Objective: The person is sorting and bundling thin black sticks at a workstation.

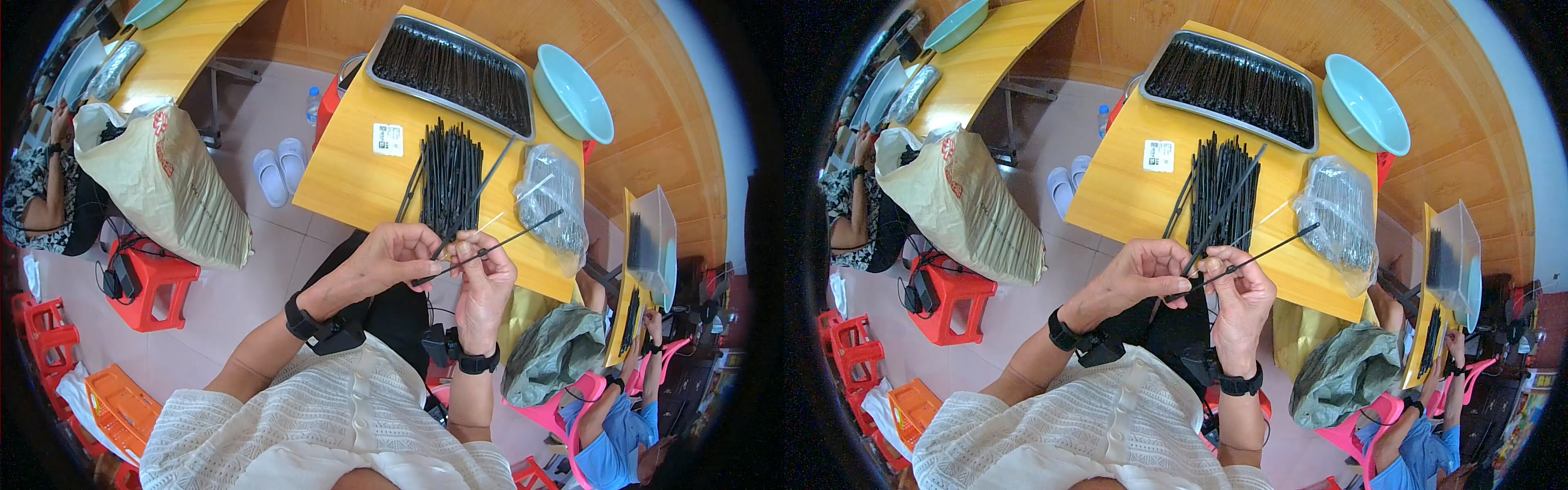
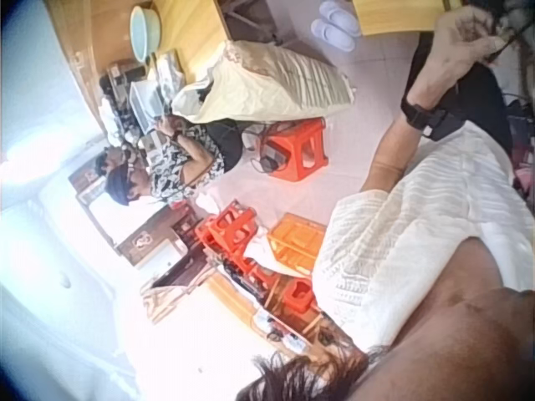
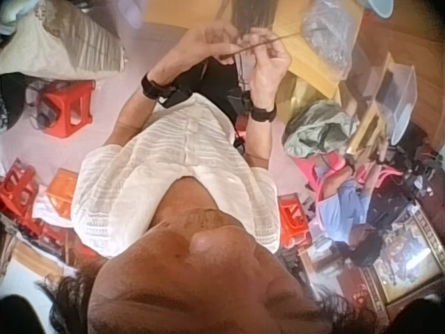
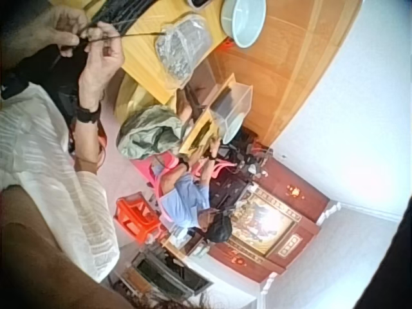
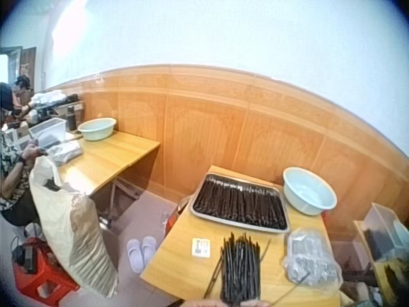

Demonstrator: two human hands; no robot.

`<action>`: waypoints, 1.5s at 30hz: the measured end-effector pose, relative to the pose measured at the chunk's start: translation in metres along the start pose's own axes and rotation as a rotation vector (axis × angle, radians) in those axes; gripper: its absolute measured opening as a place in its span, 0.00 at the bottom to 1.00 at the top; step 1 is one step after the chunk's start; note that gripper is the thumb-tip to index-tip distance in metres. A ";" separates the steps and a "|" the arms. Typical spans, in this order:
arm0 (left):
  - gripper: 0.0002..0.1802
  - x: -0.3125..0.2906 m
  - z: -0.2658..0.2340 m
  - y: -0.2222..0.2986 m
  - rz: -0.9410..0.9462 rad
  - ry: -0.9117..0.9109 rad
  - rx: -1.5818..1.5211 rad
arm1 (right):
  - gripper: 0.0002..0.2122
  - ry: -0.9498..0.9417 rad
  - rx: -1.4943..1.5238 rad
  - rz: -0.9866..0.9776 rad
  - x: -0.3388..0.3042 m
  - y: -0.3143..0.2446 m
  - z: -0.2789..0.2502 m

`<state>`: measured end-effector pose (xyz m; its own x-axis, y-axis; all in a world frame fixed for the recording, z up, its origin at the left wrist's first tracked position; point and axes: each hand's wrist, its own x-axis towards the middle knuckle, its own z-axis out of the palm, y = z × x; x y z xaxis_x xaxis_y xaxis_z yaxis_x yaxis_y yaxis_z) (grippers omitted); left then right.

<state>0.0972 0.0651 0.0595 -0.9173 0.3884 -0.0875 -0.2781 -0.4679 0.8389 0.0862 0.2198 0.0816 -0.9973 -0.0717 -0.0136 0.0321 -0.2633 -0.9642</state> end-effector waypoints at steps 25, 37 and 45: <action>0.06 -0.003 0.002 -0.022 0.082 0.211 0.112 | 0.04 0.076 -0.078 -0.047 0.019 -0.009 0.007; 0.05 -0.006 -0.001 -0.024 0.077 0.203 0.172 | 0.05 -0.007 -0.302 -0.138 0.023 -0.004 0.000; 0.04 -0.008 0.004 -0.023 0.092 0.217 0.151 | 0.08 -0.022 -0.315 -0.194 0.020 0.000 -0.001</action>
<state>0.1122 0.0763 0.0429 -0.9808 0.1635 -0.1066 -0.1604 -0.3637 0.9176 0.0660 0.2190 0.0812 -0.9811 -0.0709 0.1798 -0.1825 0.0344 -0.9826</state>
